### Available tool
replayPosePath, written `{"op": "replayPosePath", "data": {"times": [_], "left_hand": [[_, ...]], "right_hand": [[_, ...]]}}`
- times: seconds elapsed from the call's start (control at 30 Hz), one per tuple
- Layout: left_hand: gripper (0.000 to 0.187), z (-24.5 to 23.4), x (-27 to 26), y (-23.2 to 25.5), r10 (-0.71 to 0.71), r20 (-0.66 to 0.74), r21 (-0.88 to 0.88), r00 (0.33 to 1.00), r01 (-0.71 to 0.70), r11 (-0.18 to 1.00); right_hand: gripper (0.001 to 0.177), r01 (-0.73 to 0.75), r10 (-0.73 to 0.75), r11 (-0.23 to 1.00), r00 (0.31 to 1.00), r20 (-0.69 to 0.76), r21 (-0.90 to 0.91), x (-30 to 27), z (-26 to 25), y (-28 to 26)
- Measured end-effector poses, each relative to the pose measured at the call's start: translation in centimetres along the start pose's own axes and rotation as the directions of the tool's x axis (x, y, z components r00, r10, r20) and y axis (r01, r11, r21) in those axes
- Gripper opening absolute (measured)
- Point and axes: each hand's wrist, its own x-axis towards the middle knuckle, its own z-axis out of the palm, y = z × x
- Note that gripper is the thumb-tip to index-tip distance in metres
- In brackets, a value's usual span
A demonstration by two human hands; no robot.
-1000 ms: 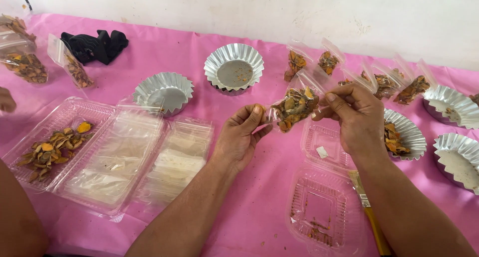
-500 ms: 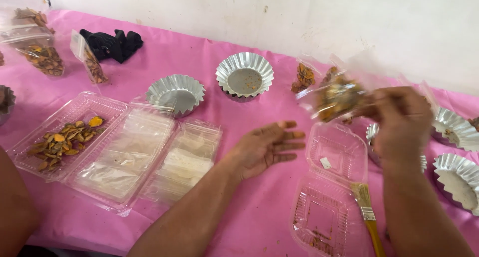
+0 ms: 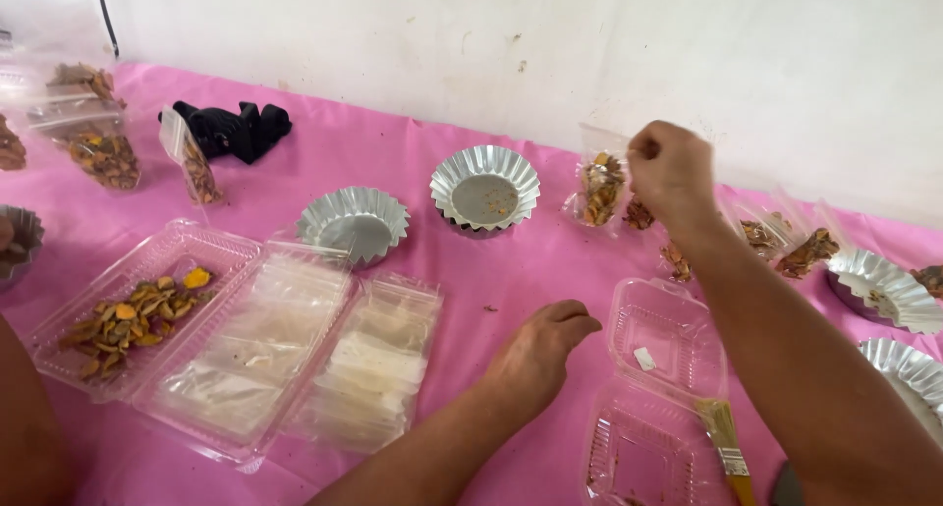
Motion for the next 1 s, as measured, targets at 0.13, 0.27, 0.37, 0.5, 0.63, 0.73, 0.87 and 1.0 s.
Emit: {"op": "replayPosePath", "data": {"times": [0.13,0.27,0.37,0.5,0.63,0.73,0.87,1.0], "left_hand": [[0.063,-0.7,0.0,1.3,-0.023,0.091,0.042,0.996,0.019,0.999],[0.050,-0.2,-0.2,1.1,-0.084,0.216,0.143,0.973,0.054,0.988],[0.049,0.1,-0.3,0.7,-0.089,0.235,0.181,0.968,0.046,0.982],[0.043,-0.2,-0.3,1.1,-0.134,0.246,0.202,0.960,0.085,0.976],[0.042,-0.2,-0.3,0.8,-0.119,0.264,0.213,0.957,0.063,0.975],[0.057,-0.6,-0.1,0.6,-0.140,0.292,0.207,0.946,0.080,0.975],[0.043,-1.1,0.0,1.2,-0.191,0.209,0.246,0.959,0.137,0.960],[0.032,-0.3,-0.6,-1.9,-0.146,0.123,0.142,0.982,0.128,0.982]], "right_hand": [[0.020,0.010,-0.009,0.999,1.000,0.014,-0.044,0.6,4.3,0.3],[0.010,0.127,-0.126,0.991,0.992,0.024,-0.045,0.0,7.3,1.0],[0.005,0.119,-0.112,0.989,0.990,0.080,-0.086,-0.8,8.6,1.5],[0.013,0.055,-0.037,0.991,0.989,0.145,-0.123,-0.9,8.3,2.1],[0.021,0.049,-0.034,0.993,0.989,0.146,-0.103,-0.4,7.2,1.9],[0.035,-0.064,0.091,0.991,0.967,0.239,-0.118,-1.2,4.6,-1.2],[0.034,-0.090,0.108,0.989,0.983,0.148,-0.119,-2.0,1.6,-0.9],[0.027,0.133,-0.109,0.958,0.988,0.106,-0.252,-1.3,-0.8,4.3]]}}
